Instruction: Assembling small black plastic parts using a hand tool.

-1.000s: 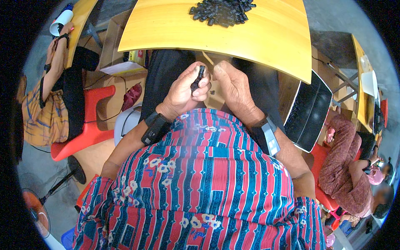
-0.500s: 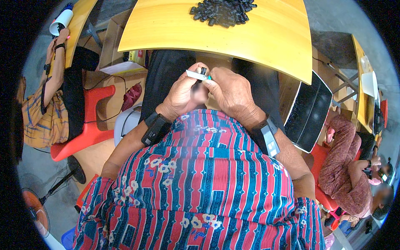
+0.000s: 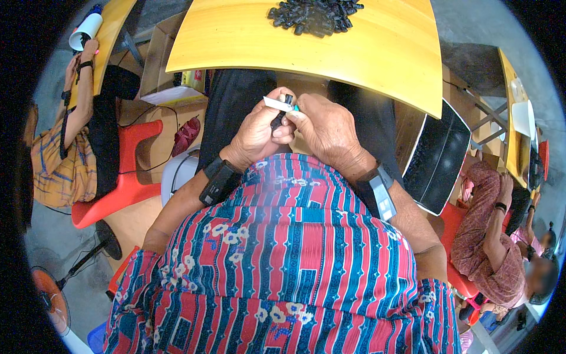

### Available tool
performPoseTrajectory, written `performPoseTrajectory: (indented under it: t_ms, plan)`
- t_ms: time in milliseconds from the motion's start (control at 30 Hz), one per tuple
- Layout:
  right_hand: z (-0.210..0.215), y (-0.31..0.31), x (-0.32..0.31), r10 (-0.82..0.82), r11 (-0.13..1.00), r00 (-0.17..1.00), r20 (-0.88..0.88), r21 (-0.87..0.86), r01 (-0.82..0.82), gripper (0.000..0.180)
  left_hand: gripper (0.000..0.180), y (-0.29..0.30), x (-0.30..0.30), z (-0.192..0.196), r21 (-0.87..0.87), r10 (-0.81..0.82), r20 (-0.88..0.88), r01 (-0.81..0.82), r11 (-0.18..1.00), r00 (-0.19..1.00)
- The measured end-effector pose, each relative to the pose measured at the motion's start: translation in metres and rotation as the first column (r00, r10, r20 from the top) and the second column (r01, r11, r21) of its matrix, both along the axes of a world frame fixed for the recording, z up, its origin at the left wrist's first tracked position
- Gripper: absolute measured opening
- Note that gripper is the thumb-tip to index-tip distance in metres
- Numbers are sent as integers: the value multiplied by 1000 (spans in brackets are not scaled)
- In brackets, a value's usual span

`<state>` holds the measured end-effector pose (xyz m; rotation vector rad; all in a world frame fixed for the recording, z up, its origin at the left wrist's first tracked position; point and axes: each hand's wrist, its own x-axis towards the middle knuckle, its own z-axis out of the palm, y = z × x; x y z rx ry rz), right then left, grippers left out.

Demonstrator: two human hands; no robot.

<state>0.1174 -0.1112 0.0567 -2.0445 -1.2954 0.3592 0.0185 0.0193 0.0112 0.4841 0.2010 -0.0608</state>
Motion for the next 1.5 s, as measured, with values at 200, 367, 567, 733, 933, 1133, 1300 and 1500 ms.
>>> performPoseTrajectory:
  t_ms: [200, 367, 567, 733, 933, 1133, 1300, 1500]
  plan:
    - [-2, 0, 1, 6, 1000, 1000, -7, 2, -6, 23, 13, 0, 0, -3, -15, -3, 25, 4, 1000, 1000]
    - [-5, 4, 1, -1, 1000, 999, -33, 13, 2, 22, 14, 2, 1, -9, -9, 13, 12, -13, 1000, 1000]
    - [-9, 3, 9, -209, 976, 976, -64, 43, 212, 21, 17, 2, 1, -4, -10, 0, 38, 0, 1000, 999]
    - [-8, 5, 1, -140, 935, 930, -339, 265, 237, 16, 19, 4, 1, -9, -25, 11, 62, -10, 1000, 998]
    - [-11, -1, 4, -105, 968, 959, -262, 195, 159, 19, 17, 6, 2, -6, -83, 22, 19, -21, 996, 1000]
    - [1, 3, 2, -14, 1000, 1000, 7, 25, 14, 25, 12, 7, 3, 1, -7, 11, -17, -11, 1000, 1000]
    - [7, 3, 2, -19, 999, 998, 65, -25, 21, 26, 12, 5, 5, 7, 11, -1, -15, 1, 1000, 1000]
    - [12, 1, 4, -16, 999, 998, 62, -32, 18, 27, 12, 4, 7, 9, 10, -10, 10, 10, 1000, 1000]
